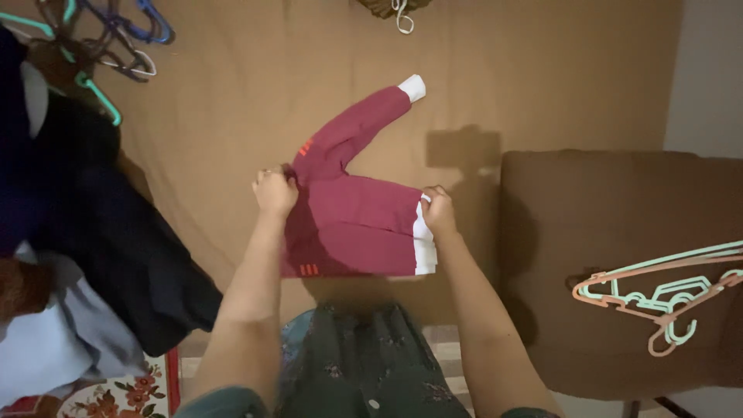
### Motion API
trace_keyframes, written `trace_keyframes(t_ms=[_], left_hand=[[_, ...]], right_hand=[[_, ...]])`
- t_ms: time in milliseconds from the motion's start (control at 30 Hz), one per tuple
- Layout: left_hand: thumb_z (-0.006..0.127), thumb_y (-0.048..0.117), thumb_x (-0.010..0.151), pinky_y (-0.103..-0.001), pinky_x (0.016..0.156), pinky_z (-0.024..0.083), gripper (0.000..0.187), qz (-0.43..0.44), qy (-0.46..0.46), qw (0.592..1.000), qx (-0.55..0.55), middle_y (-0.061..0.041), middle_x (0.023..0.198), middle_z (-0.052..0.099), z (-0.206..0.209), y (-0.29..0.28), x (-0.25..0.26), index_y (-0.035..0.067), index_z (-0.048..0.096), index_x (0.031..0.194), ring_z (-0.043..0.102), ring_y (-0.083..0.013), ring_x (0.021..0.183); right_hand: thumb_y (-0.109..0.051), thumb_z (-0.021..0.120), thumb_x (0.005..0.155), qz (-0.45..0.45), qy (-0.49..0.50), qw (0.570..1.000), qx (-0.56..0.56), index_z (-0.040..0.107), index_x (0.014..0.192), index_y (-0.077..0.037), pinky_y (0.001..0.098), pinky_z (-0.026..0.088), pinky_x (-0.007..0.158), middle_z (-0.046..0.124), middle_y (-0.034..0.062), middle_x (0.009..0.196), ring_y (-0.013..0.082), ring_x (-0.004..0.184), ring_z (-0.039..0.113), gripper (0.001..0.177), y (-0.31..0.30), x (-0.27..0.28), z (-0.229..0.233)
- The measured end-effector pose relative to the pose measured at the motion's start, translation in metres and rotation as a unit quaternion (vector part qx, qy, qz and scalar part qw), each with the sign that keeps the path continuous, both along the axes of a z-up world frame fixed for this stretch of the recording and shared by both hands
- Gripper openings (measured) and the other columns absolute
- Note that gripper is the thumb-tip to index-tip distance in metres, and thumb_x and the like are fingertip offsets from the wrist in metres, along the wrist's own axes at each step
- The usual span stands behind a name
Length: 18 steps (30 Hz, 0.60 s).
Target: The person is folding various items of clothing, including sweatshirts and trousers, on a bed.
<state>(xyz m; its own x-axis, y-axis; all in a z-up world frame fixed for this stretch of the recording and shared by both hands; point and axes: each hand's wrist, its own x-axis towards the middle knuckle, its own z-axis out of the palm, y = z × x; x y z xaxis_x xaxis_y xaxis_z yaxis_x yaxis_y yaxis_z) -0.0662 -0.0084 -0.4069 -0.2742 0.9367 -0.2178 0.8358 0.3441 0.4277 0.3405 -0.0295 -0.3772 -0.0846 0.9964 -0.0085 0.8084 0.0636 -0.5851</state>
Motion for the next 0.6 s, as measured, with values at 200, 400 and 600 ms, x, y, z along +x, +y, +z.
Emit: trace_keyframes(t_ms=[200,400,600], left_hand=[[0.069,0.021,0.094,-0.049,0.096,0.052,0.023,0.066,-0.043,0.993,-0.083,-0.013,0.109,0.076,0.01,0.007,-0.039,0.015,0.077,0.114,0.07,-0.0334,0.105],[0.074,0.002,0.091,-0.036,0.081,0.059,0.011,0.105,-0.336,0.935,0.04,-0.011,0.097,0.077,-0.021,-0.02,-0.056,-0.003,0.073,0.101,0.074,-0.0222,0.09],[0.067,0.003,0.097,-0.031,0.073,0.062,0.009,0.098,-0.49,0.865,0.043,-0.01,0.089,0.076,0.013,-0.085,-0.068,-0.005,0.067,0.101,0.077,-0.0161,0.08]], right_hand=[[0.002,0.068,0.088,-0.076,-0.045,0.996,-0.017,0.074,0.094,0.001,0.0465,0.053,0.08,0.068,0.0223,0.094,0.0408,0.088,0.067,0.009,0.008,0.014,-0.012],[0.005,0.066,0.084,-0.056,0.057,0.997,0.024,0.074,0.097,0.001,0.0409,0.056,0.074,0.069,0.0179,0.098,0.0329,0.083,0.069,0.016,-0.002,-0.006,0.024],[0.005,0.065,0.091,-0.11,0.101,0.988,-0.033,0.074,0.1,0.004,0.0367,0.055,0.067,0.068,0.0157,0.095,0.0259,0.076,0.068,0.013,-0.038,-0.005,0.061]])
